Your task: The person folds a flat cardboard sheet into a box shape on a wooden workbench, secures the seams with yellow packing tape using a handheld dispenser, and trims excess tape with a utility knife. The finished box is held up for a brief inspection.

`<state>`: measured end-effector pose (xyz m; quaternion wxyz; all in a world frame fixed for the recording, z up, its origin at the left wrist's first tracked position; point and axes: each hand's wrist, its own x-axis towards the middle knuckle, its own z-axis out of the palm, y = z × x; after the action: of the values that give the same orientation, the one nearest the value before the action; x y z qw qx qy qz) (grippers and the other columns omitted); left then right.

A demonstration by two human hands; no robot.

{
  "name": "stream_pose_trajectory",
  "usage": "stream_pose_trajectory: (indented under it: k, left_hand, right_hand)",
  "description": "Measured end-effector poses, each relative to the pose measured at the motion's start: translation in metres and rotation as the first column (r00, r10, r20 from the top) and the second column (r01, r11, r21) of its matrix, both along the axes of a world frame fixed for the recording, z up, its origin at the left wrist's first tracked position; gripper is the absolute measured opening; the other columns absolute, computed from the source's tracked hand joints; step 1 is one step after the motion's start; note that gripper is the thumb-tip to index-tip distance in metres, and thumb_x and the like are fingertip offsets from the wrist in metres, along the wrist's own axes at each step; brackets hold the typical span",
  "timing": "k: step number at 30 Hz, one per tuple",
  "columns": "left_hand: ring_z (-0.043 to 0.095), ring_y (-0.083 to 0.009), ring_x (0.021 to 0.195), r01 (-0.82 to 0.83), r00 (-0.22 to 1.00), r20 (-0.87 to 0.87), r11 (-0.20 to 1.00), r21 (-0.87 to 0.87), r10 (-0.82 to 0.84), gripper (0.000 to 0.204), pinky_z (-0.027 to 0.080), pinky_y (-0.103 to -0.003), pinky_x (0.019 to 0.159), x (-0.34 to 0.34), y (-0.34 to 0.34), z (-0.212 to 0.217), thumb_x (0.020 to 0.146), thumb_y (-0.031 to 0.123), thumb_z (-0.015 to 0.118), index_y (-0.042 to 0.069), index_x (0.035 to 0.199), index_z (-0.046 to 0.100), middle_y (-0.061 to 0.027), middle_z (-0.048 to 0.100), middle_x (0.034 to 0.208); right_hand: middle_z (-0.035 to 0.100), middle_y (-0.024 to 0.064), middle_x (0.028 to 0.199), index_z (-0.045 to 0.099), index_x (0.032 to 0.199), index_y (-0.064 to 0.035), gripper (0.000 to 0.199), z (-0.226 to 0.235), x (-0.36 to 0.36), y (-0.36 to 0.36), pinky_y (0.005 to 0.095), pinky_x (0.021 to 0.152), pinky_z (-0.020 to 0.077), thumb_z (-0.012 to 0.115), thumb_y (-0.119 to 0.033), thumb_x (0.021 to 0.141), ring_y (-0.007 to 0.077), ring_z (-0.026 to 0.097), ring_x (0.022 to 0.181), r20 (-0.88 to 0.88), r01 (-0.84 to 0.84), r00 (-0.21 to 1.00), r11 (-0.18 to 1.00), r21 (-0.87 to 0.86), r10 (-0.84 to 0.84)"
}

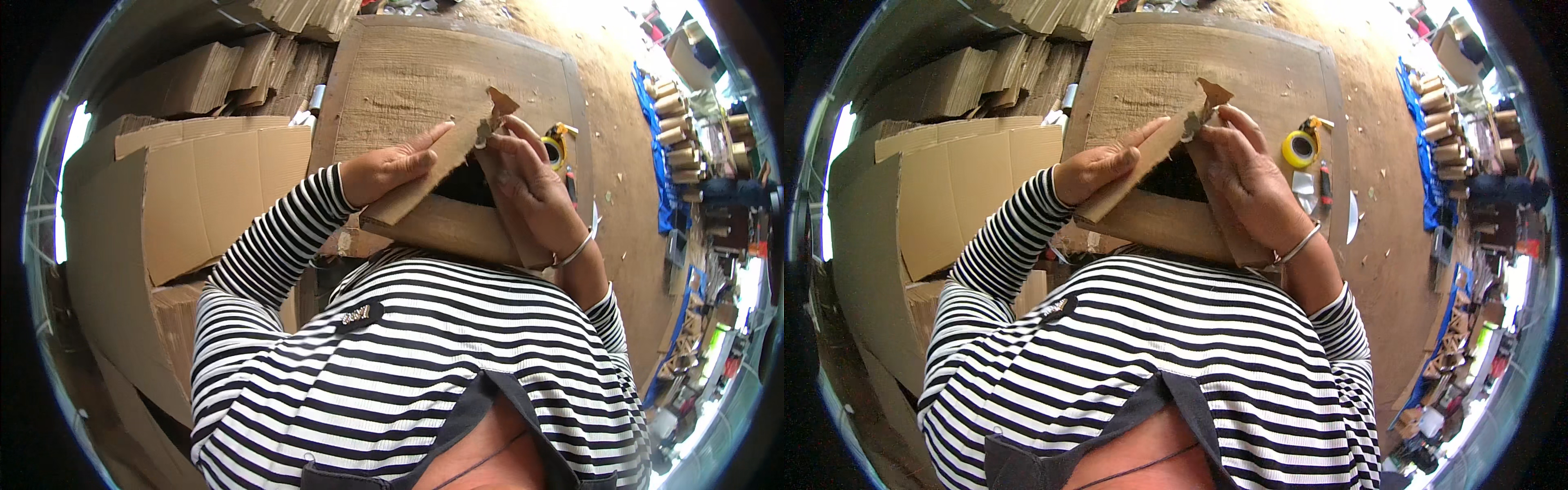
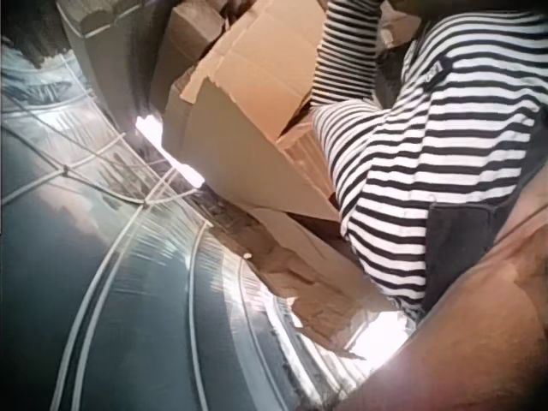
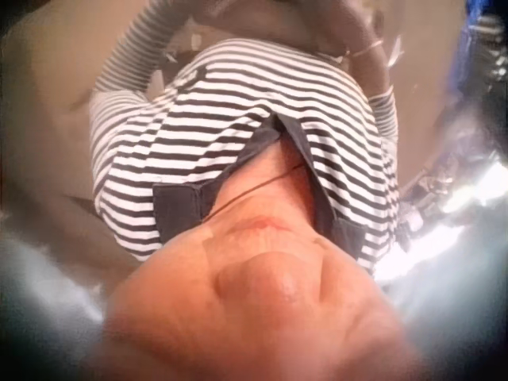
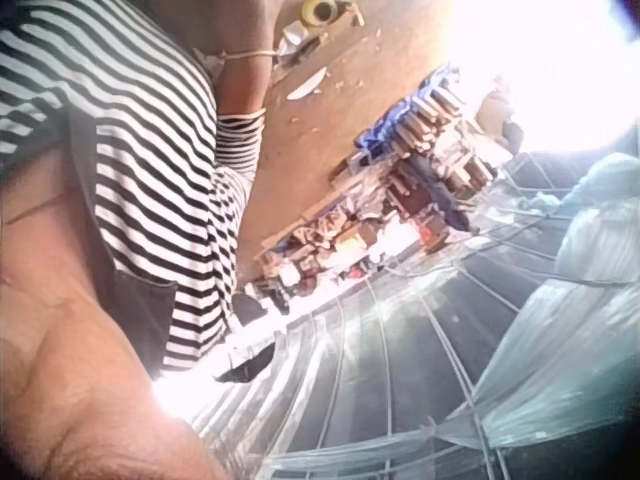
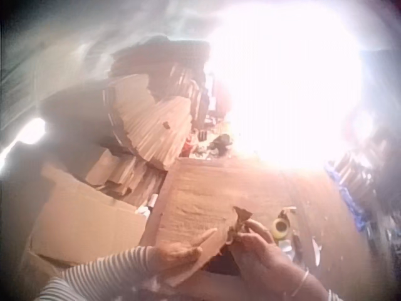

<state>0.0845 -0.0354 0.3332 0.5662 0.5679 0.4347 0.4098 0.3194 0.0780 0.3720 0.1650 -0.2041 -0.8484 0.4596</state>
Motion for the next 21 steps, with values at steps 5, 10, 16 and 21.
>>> stream_pose_trajectory:
  k: [5, 10, 16, 21]
  left_hand:
    - [0.027, -0.0303, 0.136, 0.093, 0.961, -0.255, 0.994, -0.062, -0.106, 0.089, 0.025, -0.031, 0.11, 0.001, 0.007, 0.02, 0.094, 0.054, 0.045, -0.002, 0.147, 0.001, -0.0262, 0.02, 0.149]
    - [0.026, -0.0333, 0.138, 0.11, 0.942, -0.316, 0.994, -0.025, -0.113, 0.083, 0.022, -0.033, 0.112, 0.001, 0.014, 0.028, 0.095, 0.047, 0.047, -0.002, 0.147, 0.004, -0.0266, 0.02, 0.149]
    - [0.025, -0.0335, 0.138, 0.073, 0.919, -0.389, 0.997, -0.004, -0.069, 0.081, 0.022, -0.034, 0.112, 0.003, 0.013, 0.027, 0.095, 0.044, 0.048, -0.001, 0.147, 0.006, -0.0259, 0.023, 0.149]
    - [0.025, -0.0332, 0.138, 0.077, 0.925, -0.373, 0.997, -0.008, -0.075, 0.081, 0.022, -0.033, 0.112, 0.003, 0.011, 0.026, 0.094, 0.046, 0.048, -0.001, 0.147, 0.008, -0.0263, 0.023, 0.148]
  right_hand:
    - [0.038, 0.0173, 0.14, 0.044, 0.133, -0.0071, 0.046, -0.008, 0.003, 0.001, 0.0368, 0.106, 0.0348, 0.053, -0.007, 0.088, 0.0311, 0.041, 0.129, -0.096, 0.116, 0.988, 0.993, -0.027, -0.118]
    - [0.047, 0.0202, 0.132, 0.037, 0.14, -0.0061, 0.054, -0.006, -0.004, 0.004, 0.0355, 0.101, 0.04, 0.056, -0.014, 0.09, 0.0303, 0.048, 0.122, -0.144, 0.197, 0.96, 0.942, -0.272, -0.242]
    - [0.057, 0.01, 0.117, 0.056, 0.123, -0.0054, 0.036, -0.009, -0.021, 0.027, 0.0299, 0.087, 0.0468, 0.063, -0.013, 0.088, 0.0188, 0.058, 0.1, -0.175, 0.248, 0.956, 0.967, 0.065, -0.234]
    - [0.064, 0.0067, 0.088, 0.064, 0.101, -0.0004, 0.018, 0.024, -0.025, 0.03, 0.0275, 0.073, 0.0516, 0.063, -0.005, 0.084, 0.017, 0.063, 0.077, -0.29, 0.179, 0.95, 0.961, 0.211, -0.113]
